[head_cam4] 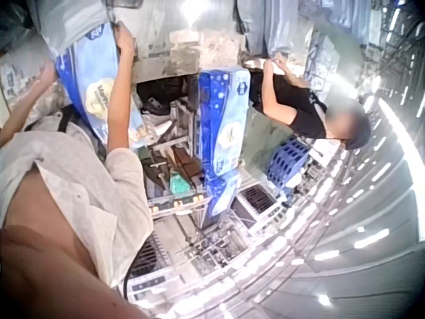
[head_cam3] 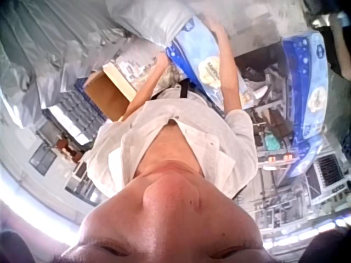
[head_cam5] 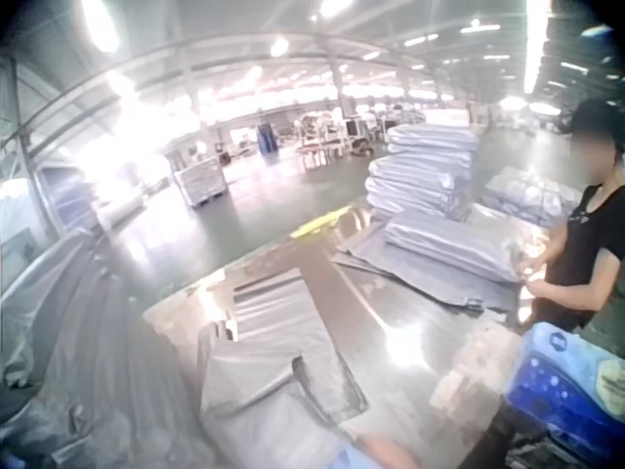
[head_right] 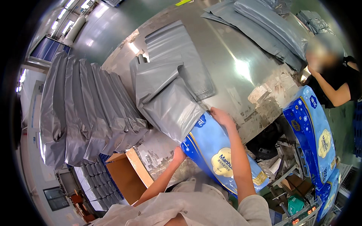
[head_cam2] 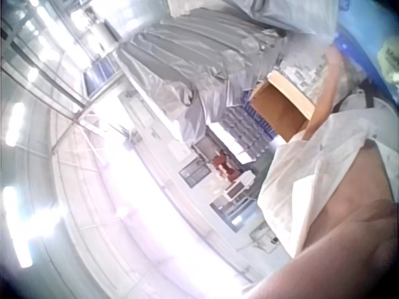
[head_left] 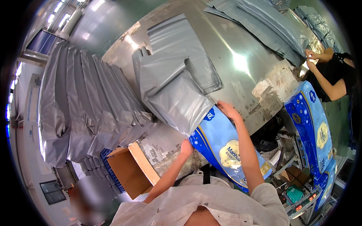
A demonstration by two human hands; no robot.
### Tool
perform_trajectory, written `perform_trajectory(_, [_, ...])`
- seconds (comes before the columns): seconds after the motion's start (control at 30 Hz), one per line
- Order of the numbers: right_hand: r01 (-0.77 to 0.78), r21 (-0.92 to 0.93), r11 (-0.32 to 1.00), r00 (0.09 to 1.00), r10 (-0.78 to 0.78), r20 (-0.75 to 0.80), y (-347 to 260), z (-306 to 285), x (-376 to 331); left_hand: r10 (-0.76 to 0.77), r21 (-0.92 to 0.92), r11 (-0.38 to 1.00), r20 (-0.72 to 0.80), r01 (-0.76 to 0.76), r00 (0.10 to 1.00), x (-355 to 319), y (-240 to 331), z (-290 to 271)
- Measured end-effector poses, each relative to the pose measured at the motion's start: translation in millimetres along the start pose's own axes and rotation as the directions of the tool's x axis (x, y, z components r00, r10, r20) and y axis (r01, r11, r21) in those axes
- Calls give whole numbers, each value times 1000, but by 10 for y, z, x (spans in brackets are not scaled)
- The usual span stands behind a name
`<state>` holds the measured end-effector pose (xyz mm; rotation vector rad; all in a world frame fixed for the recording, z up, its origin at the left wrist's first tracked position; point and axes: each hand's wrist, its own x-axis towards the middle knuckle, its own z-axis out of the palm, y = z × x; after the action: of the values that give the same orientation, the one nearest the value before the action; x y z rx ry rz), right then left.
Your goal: The person places packages of tissue paper into gray plastic bags on a metal table. They fold the top of each bag to seal it and then move the sealed package aside. The person repeats this process with multiple packages throughout the clip.
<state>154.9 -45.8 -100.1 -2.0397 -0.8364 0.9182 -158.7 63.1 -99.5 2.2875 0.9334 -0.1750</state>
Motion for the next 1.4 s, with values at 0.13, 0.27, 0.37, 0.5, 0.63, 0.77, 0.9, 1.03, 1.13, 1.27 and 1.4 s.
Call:
perform_trajectory(0.13, [-70, 207, 976, 997, 72, -3, 12, -42, -49, 48, -127, 990, -126, -64, 991, -58, 220, 2])
perform_trajectory(0.27, [21, 243, 970, 979, 30, -203, -260, -280, -344, 85, -332, 929, -243, -165, 966, -144, 339, -92])
perform_trajectory(0.37, [80, 255, 964, 942, 11, -335, -767, -573, -626, 107, -344, 920, -243, -189, 964, -236, 491, -330])
perform_trajectory(0.5, [164, 356, 920, 885, 21, -464, -1657, -1071, -1353, 143, -491, 779, -467, -390, 873, -478, 1282, -1036])
perform_trajectory(0.63, [214, 222, 951, 740, -10, -672, -2905, -1436, -2146, 360, -295, 769, -533, -567, 766, -596, 1627, -1763])
perform_trajectory(0.77, [445, 411, 796, 684, -6, -729, -2907, -1750, -2193, 499, -145, 715, -579, -684, 645, -809, 1985, -2593])
perform_trajectory(0.9, [575, 392, 719, 622, -72, -780, -2968, -1592, -2146, 477, -50, 690, -719, -722, 506, -978, 2066, -3035])
perform_trajectory(1.03, [651, 186, 736, 498, -229, -836, -2949, -1263, -1928, 571, 122, 746, -622, -654, 536, -776, 1866, -3333])
perform_trajectory(1.13, [673, 2, 740, 413, -373, -831, -2929, -978, -1791, 379, -152, 748, -700, -646, 605, -595, 1590, -3296])
perform_trajectory(1.27, [597, -219, 772, 399, -523, -753, -2709, -954, -1772, 487, 116, 828, -632, -548, 602, -634, 1340, -3317])
perform_trajectory(1.4, [443, -462, 769, 475, -638, -606, -2267, -892, -1741, 536, 278, 840, -559, -465, 633, -587, 1158, -3036])
